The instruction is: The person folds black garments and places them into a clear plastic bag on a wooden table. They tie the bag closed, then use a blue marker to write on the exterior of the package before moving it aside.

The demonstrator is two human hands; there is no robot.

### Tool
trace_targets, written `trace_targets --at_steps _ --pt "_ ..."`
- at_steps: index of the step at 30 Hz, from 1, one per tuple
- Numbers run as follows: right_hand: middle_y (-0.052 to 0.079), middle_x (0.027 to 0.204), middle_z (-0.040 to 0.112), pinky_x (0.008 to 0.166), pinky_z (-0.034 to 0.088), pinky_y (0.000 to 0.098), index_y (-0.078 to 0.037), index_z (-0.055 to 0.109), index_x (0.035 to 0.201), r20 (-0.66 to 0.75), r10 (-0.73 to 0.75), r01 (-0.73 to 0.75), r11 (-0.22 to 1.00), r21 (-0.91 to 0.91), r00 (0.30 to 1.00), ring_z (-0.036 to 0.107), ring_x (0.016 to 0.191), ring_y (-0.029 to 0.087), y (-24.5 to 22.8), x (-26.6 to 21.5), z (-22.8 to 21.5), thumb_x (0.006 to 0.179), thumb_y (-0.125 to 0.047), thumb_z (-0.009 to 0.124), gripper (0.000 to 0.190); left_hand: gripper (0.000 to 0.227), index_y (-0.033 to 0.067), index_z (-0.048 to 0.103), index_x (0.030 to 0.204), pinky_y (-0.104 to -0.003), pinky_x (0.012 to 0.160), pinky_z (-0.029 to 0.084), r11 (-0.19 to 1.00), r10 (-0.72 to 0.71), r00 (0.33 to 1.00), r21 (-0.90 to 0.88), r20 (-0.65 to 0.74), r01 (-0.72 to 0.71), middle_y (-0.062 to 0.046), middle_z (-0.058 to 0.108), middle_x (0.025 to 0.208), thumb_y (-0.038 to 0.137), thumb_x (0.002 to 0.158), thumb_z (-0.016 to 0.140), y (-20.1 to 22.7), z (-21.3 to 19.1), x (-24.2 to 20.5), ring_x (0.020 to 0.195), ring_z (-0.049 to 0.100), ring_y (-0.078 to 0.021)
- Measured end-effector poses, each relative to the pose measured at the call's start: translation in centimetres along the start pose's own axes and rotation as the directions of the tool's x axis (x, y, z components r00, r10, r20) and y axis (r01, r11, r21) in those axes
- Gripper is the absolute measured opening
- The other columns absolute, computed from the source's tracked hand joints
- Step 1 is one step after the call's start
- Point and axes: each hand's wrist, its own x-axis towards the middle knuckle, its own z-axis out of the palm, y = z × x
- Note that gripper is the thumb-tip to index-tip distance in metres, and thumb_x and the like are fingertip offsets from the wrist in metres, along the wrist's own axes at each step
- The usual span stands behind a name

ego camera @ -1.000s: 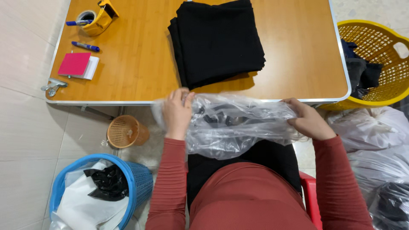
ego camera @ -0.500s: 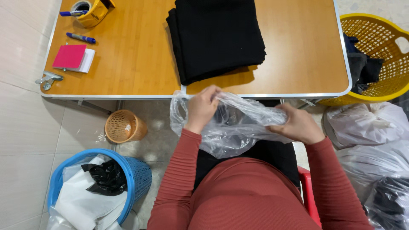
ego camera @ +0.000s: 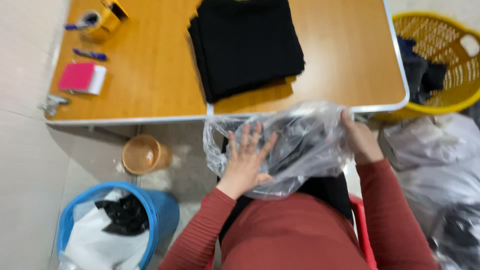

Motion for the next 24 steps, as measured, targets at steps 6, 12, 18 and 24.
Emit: trace_targets --at_steps 6,12,18,24 --pt "0.006 0.133 0.063 0.100 0.050 0.0337 -0.004 0.051 0.146 0.191 -0.022 -0.059 0.911 0.407 0.981 0.064 0.114 0.015 -0.8 -1.7 -0.1 0.107 -0.046 0.045 0.058 0.114 0.0126 0.035 0.157 -0.075 0.115 -0.002 0.977 -0.212 0.972 -0.034 -0.099 0.210 -0.029 0.006 0.167 0.058 0.065 0.086 -0.5 -0.3 -1.0 0.154 -0.003 -0.0491" --pt "0.006 0.118 0.066 0.095 0.049 0.0367 -0.007 0.056 0.132 0.315 -0.085 0.006 0.970 0.244 0.945 0.063 0.108 0.018 1.7 -2.8 0.0 0.100 -0.051 0.055 0.054 0.097 0.0003 0.059 0.132 -0.075 0.113 -0.006 0.927 -0.308 0.938 -0.270 -0.161 0.258 -0.026 0.041 0.154 0.064 0.064 0.083 -0.3 0.1 2.1 0.151 0.008 -0.0452" --pt "0.002 0.100 0.069 0.084 0.049 0.0317 -0.001 0.070 0.116 0.329 -0.147 0.183 0.980 -0.081 0.933 0.062 0.093 0.014 4.0 -2.0 -2.1 0.094 -0.052 0.066 0.055 0.027 0.0089 0.070 0.098 -0.062 0.124 0.017 0.894 -0.388 0.881 -0.345 -0.273 0.287 -0.012 0.073 0.102 0.035 0.092 0.065 -2.6 2.2 5.2 0.107 0.064 -0.0308" --pt "0.009 0.104 0.074 0.090 0.049 0.0377 -0.002 0.066 0.127 0.261 0.065 0.057 0.900 -0.432 0.963 0.063 0.101 0.023 3.4 -2.7 -6.3 0.092 -0.058 0.066 0.066 0.036 0.0100 0.066 0.093 -0.042 0.061 0.051 0.854 -0.494 0.722 -0.427 -0.486 0.297 -0.006 0.072 0.087 0.046 0.095 0.070 -6.8 1.6 2.7 0.071 0.068 -0.0272"
